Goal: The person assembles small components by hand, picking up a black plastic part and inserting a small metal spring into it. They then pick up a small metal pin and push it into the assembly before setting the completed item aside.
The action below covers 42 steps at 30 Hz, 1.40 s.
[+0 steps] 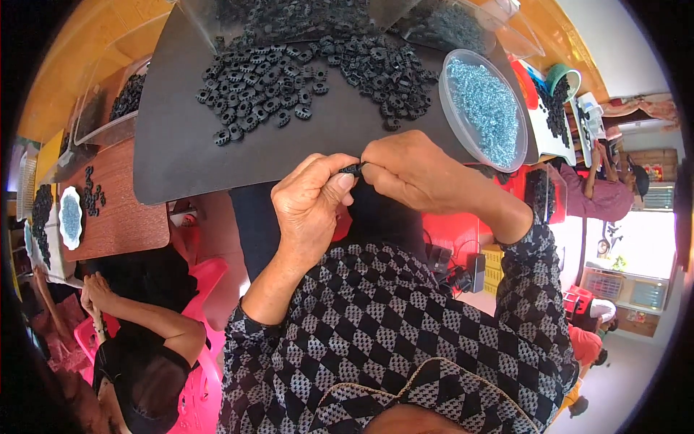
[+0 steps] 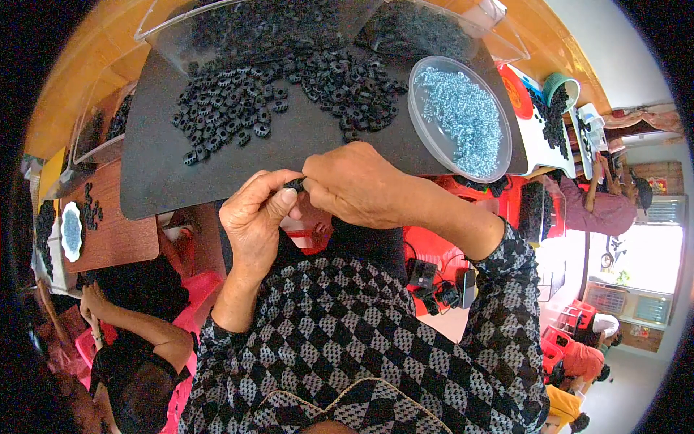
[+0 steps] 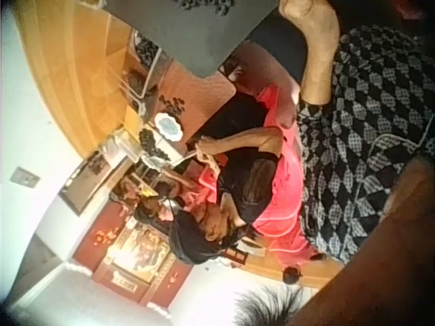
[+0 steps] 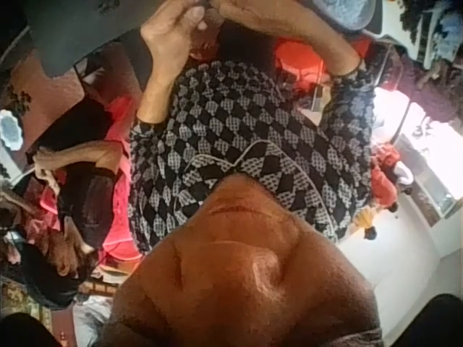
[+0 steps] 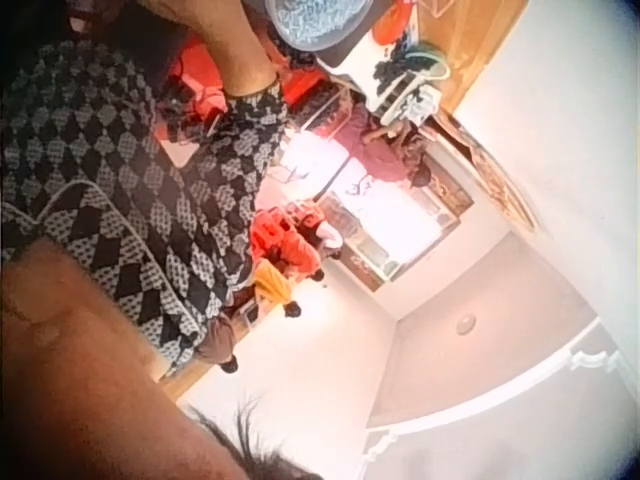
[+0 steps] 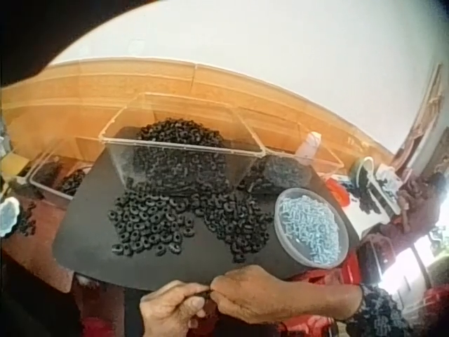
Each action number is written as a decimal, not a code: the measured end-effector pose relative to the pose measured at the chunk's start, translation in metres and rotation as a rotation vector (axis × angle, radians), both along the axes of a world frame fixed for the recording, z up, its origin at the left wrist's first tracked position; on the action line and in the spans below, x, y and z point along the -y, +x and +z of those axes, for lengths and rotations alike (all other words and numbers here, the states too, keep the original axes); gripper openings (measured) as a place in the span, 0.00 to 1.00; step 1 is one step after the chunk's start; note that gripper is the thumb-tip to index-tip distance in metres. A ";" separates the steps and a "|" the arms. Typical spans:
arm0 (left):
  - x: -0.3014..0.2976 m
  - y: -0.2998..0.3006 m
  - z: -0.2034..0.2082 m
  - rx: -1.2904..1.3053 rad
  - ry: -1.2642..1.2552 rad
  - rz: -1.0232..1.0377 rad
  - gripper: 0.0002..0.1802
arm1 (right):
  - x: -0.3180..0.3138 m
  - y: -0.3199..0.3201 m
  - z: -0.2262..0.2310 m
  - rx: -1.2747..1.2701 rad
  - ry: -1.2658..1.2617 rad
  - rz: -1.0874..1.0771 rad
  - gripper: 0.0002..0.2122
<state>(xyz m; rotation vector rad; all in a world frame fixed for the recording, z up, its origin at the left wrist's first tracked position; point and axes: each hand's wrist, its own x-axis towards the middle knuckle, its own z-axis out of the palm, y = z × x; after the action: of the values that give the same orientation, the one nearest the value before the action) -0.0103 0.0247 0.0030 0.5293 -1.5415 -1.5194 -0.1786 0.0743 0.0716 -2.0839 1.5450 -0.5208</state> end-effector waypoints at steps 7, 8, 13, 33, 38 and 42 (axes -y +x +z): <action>-0.004 -0.001 -0.004 0.037 -0.115 0.113 0.08 | -0.006 0.009 -0.014 -0.112 -0.127 -0.003 0.04; -0.004 -0.001 -0.003 0.063 -0.203 0.136 0.08 | -0.007 0.010 -0.015 -0.152 -0.162 0.008 0.04; -0.001 -0.006 -0.008 0.051 -0.175 0.175 0.07 | -0.006 0.012 -0.019 -0.184 -0.206 0.016 0.04; -0.009 -0.017 -0.004 -0.054 0.055 0.254 0.06 | -0.003 0.035 -0.039 -0.505 -0.546 -0.217 0.08; -0.008 -0.016 0.004 -0.036 0.152 0.238 0.06 | -0.002 0.038 -0.040 -0.460 -0.554 -0.225 0.07; -0.003 -0.011 0.009 -0.075 0.368 0.119 0.08 | 0.000 0.032 -0.032 -0.261 -0.503 -0.243 0.17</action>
<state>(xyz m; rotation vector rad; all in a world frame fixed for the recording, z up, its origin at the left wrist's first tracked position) -0.0218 0.0279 0.0123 0.7495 -1.1560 -1.7174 -0.1467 0.0743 0.0396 -2.4194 1.9972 -0.8221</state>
